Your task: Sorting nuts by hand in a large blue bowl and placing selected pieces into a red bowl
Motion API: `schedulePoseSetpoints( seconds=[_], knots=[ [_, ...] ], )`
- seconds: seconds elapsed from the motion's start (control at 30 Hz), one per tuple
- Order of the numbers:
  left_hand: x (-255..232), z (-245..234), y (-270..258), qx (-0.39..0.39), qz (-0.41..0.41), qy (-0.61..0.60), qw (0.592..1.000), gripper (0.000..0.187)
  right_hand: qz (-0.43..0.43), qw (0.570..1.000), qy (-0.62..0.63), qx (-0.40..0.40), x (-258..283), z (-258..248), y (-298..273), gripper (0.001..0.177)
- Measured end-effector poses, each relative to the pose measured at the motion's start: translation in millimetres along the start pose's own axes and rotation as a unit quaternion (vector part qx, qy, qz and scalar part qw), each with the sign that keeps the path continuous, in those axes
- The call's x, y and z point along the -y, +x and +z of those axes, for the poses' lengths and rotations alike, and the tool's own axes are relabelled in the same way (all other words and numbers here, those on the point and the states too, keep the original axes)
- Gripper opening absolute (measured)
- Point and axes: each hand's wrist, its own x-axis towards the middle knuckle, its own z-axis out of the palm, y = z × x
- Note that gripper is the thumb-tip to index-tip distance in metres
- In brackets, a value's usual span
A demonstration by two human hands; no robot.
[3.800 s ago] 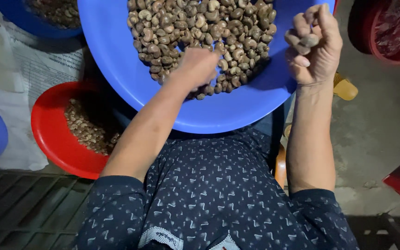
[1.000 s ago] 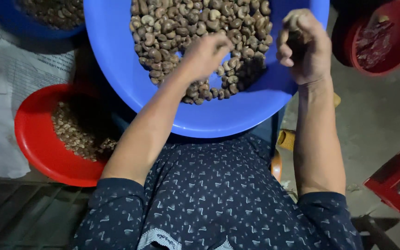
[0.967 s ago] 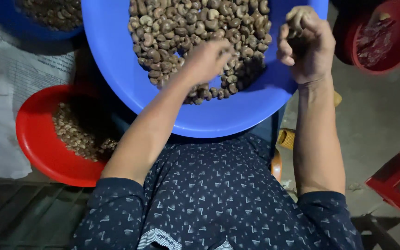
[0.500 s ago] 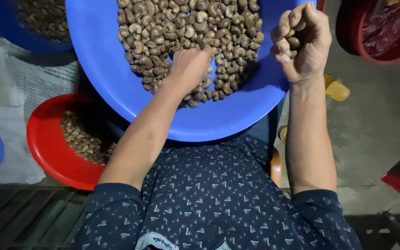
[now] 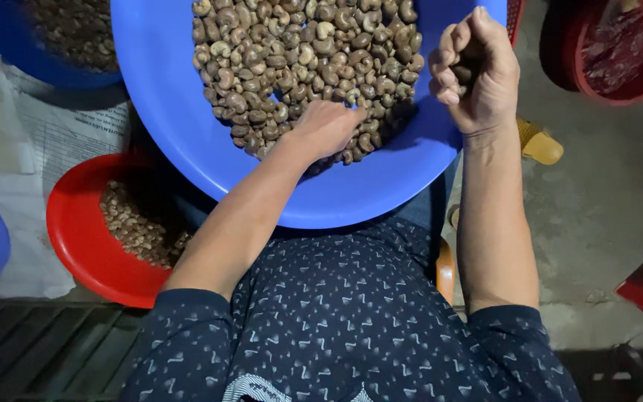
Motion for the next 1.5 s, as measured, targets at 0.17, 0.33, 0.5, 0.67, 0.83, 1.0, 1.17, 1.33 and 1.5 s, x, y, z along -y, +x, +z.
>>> schedulePoseSetpoints(
  seconds=[0.17,0.33,0.5,0.67,0.83,1.0,1.17,1.33,1.5],
  knots=[
    [-29,-102,-49,0.054,-0.111,-0.329,0.936,0.015,0.001,1.0,-0.007,-0.015,1,9,-2,0.028],
    [10,-104,-66,-0.032,0.084,-0.652,0.753,0.016,0.007,1.0,-0.015,-0.02,0,5,-1,0.029],
    [3,-110,-66,-0.117,0.083,-0.667,0.731,0.026,0.016,0.999,-0.007,-0.051,0,19,0,0.039],
    [-12,-81,-47,-0.063,-0.115,-0.391,0.911,0.018,0.01,0.996,-0.058,-0.071,-7,21,2,0.043],
    [1,-13,-16,-0.066,-0.066,-0.117,0.989,0.028,0.025,0.986,-0.161,-0.027,-12,27,-3,0.025],
    [0,2,-3,-0.01,-0.044,0.057,0.997,0.066,0.048,0.925,-0.378,0.008,-14,38,-6,0.018],
    [10,-22,-24,-0.041,-0.079,-0.174,0.981,0.021,0.006,0.657,-0.749,0.093,-74,8,9,0.032],
    [5,-108,-73,-0.028,-0.109,-0.499,0.859,0.016,0.082,0.411,-0.896,0.148,-134,-23,16,0.034],
    [9,-118,-84,-0.129,0.042,-0.706,0.695,0.012,-0.091,0.305,-0.943,0.102,-185,-52,24,0.01]
  ],
)
